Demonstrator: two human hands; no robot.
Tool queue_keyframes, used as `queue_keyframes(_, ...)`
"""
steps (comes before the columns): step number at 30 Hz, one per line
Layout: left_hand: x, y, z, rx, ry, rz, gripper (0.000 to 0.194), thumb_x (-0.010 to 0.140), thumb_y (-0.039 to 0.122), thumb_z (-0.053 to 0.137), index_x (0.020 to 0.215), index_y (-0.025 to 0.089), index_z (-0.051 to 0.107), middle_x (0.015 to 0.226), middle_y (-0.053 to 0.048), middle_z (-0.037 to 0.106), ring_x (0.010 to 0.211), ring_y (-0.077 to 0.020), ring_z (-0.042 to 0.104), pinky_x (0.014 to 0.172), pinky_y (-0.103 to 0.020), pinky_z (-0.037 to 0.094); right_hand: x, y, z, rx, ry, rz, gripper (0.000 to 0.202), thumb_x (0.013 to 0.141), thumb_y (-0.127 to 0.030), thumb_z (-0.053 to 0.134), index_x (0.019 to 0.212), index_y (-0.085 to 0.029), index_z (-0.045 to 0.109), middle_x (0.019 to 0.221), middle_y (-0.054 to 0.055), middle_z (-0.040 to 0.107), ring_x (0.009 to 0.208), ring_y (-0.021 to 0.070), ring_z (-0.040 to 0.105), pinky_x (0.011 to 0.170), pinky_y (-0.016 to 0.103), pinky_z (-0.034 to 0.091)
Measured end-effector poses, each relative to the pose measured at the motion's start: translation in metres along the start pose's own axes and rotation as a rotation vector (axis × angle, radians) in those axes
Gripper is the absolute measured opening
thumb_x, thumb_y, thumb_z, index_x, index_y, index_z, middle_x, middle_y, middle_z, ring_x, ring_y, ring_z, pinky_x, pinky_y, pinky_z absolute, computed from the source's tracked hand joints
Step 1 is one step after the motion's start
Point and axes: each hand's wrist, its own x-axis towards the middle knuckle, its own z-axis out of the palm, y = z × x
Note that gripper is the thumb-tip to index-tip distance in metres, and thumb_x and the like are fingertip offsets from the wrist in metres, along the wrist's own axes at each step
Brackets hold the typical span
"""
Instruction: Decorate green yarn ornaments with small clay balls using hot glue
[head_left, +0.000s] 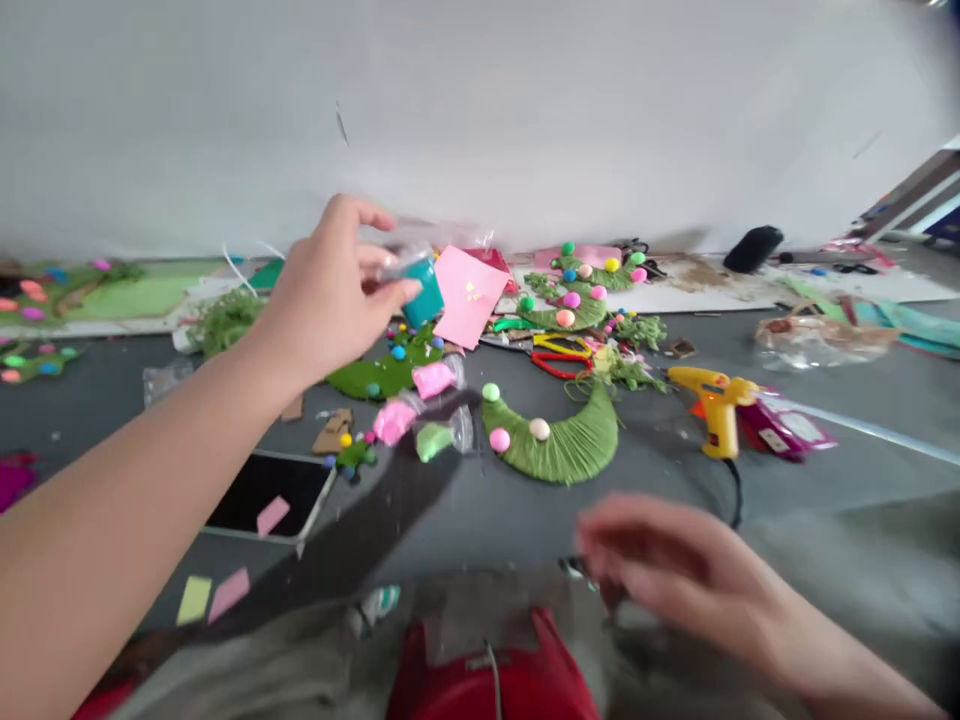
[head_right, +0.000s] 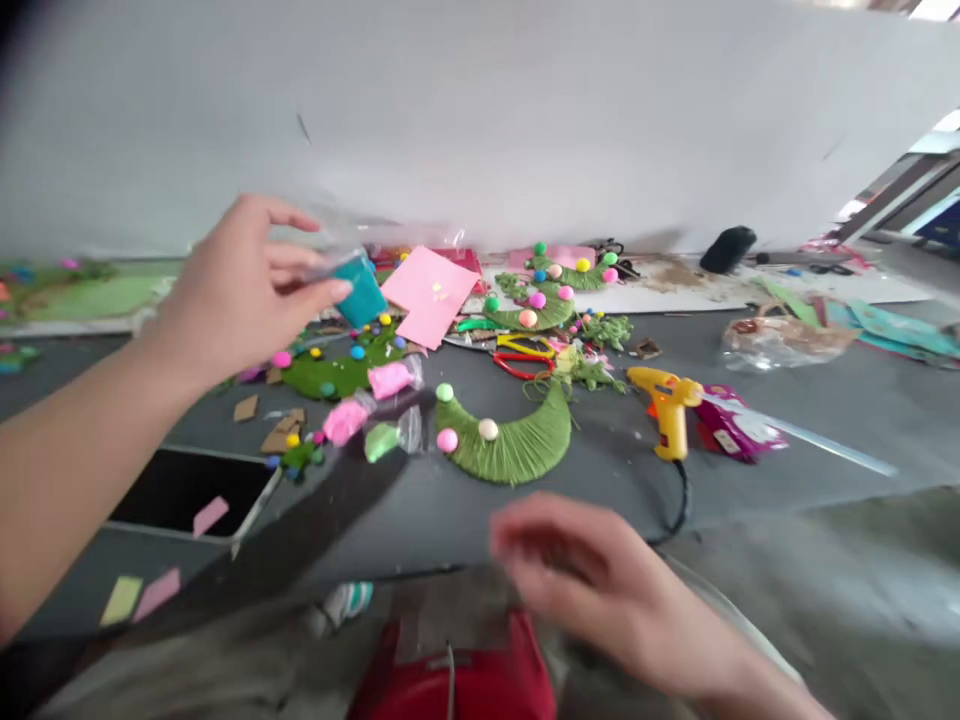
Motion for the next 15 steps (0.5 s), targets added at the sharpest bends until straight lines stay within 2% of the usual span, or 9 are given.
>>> queue_keyframes(1,-0.031,0.013,-0.004,-0.126,-0.083,-0.026,0.058,0.088,0.042,0.078,0.139,0.031,0.053,0.112,0.0,0.081,0.089,-0.0192,0.077,0.082,-0.031,0.061,0.007,-0.015,0.0,0.007,-0.014,0.003,0.034,0.101,-0.048,0.066,0.126,-0.026,0.07,0.117,0.006,0.077,0.1,0.0207,0.073,0.086,0.033,0.063)
queue_keyframes(2,-0.06,0.023,-0.006,-0.219,-0.141,-0.075,0.053,0.084,0.042,0.082,0.131,0.032,0.058,0.104,0.001,0.083,0.081,-0.0197,0.077,0.075,-0.031,0.06,0.017,-0.028,0.002,-0.027,0.055,-0.042,0.034,0.1,-0.045,0.068,0.128,-0.027,0.07,0.122,0.007,0.076,0.106,0.0211,0.072,0.088,0.032,0.062)
queue_keyframes(4,-0.108,0.037,-0.003,-0.357,-0.267,-0.164,0.04,0.082,0.045,0.082,0.116,0.03,0.067,0.094,0.0,0.083,0.072,-0.0204,0.075,0.066,-0.032,0.059,0.04,-0.045,0.01,-0.155,0.156,-0.217,0.044,0.096,-0.041,0.073,0.137,-0.025,0.065,0.141,0.009,0.068,0.115,0.0226,0.069,0.092,0.034,0.06)
queue_keyframes(5,-0.126,0.041,0.001,-0.406,-0.276,-0.173,0.038,0.08,0.047,0.084,0.111,0.029,0.071,0.095,-0.001,0.083,0.076,-0.0211,0.075,0.069,-0.032,0.059,0.05,-0.048,0.015,-0.212,0.143,-0.275,0.048,0.094,-0.038,0.075,0.139,-0.024,0.064,0.143,0.009,0.067,0.114,0.0226,0.069,0.091,0.034,0.06)
queue_keyframes(7,-0.153,0.042,0.011,-0.434,-0.317,-0.154,0.033,0.079,0.048,0.084,0.103,0.028,0.076,0.096,-0.001,0.082,0.081,-0.0216,0.075,0.072,-0.032,0.06,0.06,-0.045,0.026,-0.237,-0.038,-0.303,0.039,0.097,-0.035,0.072,0.133,-0.022,0.068,0.136,0.009,0.071,0.11,0.021,0.071,0.092,0.034,0.06)
queue_keyframes(9,-0.169,0.04,0.02,-0.417,-0.372,-0.136,0.024,0.082,0.045,0.082,0.099,0.029,0.078,0.093,0.0,0.08,0.08,-0.0204,0.073,0.071,-0.031,0.059,0.061,-0.035,0.036,-0.204,-0.139,-0.304,0.03,0.099,-0.033,0.069,0.127,-0.02,0.071,0.127,0.008,0.074,0.104,0.0195,0.073,0.092,0.034,0.06)
queue_keyframes(13,-0.176,0.033,0.03,-0.422,-0.476,-0.113,0.013,0.089,0.04,0.074,0.097,0.03,0.078,0.09,0.003,0.079,0.08,-0.0185,0.071,0.073,-0.03,0.058,0.058,-0.013,0.045,-0.176,-0.141,-0.294,0.035,0.099,-0.031,0.069,0.132,-0.018,0.065,0.113,0.007,0.075,0.095,0.0168,0.071,0.086,0.03,0.059)
queue_keyframes(15,-0.173,0.03,0.036,-0.42,-0.498,-0.096,0.015,0.09,0.039,0.073,0.102,0.03,0.076,0.098,0.002,0.079,0.086,-0.0197,0.073,0.077,-0.032,0.058,0.062,-0.008,0.046,-0.224,-0.156,-0.317,0.022,0.101,-0.028,0.067,0.119,-0.018,0.071,0.105,0.005,0.076,0.09,0.0147,0.068,0.083,0.027,0.056)
